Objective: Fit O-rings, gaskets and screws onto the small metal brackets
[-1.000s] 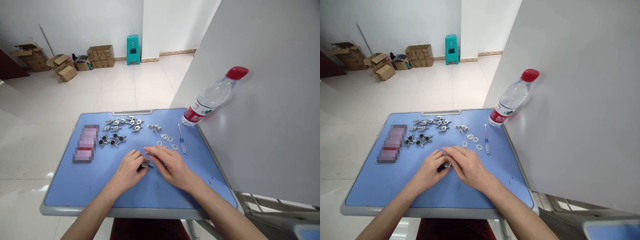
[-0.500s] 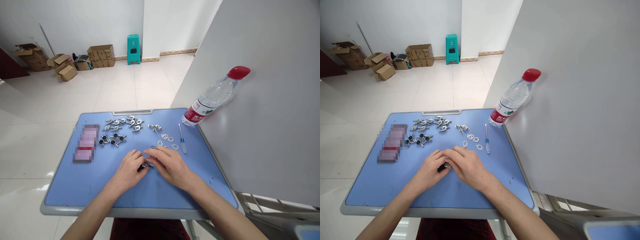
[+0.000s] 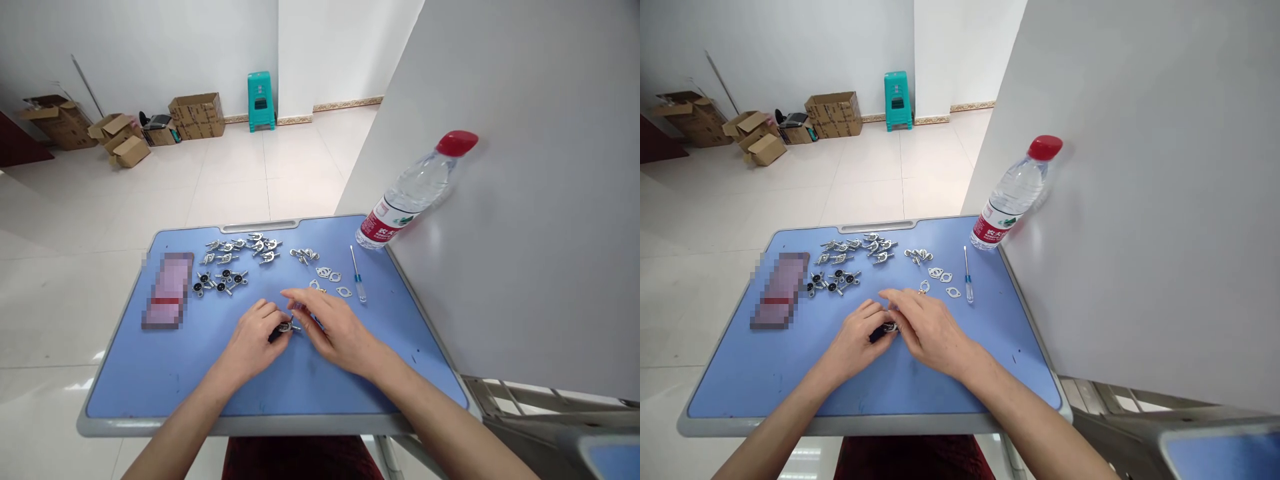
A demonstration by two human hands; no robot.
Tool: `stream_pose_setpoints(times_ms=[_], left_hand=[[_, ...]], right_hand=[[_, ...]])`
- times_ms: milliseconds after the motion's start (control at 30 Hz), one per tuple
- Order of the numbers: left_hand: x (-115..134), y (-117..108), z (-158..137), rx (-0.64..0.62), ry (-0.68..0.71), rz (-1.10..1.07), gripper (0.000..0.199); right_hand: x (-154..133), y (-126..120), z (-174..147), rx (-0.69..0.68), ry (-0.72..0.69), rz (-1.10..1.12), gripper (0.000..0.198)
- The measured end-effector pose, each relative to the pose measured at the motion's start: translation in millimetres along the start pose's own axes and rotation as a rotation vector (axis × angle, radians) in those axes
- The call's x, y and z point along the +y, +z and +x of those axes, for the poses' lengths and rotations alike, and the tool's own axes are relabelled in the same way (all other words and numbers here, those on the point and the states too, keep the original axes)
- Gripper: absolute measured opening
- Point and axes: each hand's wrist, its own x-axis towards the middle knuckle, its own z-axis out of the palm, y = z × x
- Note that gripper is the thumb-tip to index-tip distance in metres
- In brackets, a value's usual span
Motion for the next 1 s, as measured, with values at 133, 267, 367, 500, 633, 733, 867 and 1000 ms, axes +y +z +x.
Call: stream_pose_setpoints(times_ms=[133,267,367,500,633,733,867,1000], left_hand=[[1.0,0.0,0.6,-0.008,-0.014,-0.004,0.012],[-0.1,1.8,-0.9,-0.005,-0.002,-0.015,0.013],[-1.4,3.1,-2.4,0.01,0.016,-0.024,0.013],[-1.9,3.8,-2.1,0.007,0.01,-0.033,0.016],[-1.5,3.6,-0.7,-0.02,0.02,-0.059,0.014],[-1.2,2.9,-0.6,-0.029,0.031,-0.068,0.011],[-0.7,1.5,-1.3,-0.036,0.022,-0.054,0.009],[-1.5,2.9,-1.7,-0.03,0.016,-0.067,0.009]], right_hand=[[0.1,2.5,0.9,0.031,-0.028,-0.059,0.025],[-0.5,4.3,0.8,0.026,-0.074,-0.001,0.025],[-1.4,5.4,0.3,0.008,-0.081,0.049,0.02],[-4.0,6.5,1.3,0.007,-0.029,0.026,0.016],[-4.2,8.3,2.4,0.057,0.006,-0.02,0.014],[-0.7,10.5,1.2,0.088,0.004,0.014,0.01],[4.7,12.6,-1.5,0.139,0.062,-0.014,0.007],[5.1,9.6,-1.9,0.063,0.032,-0.048,0.014]])
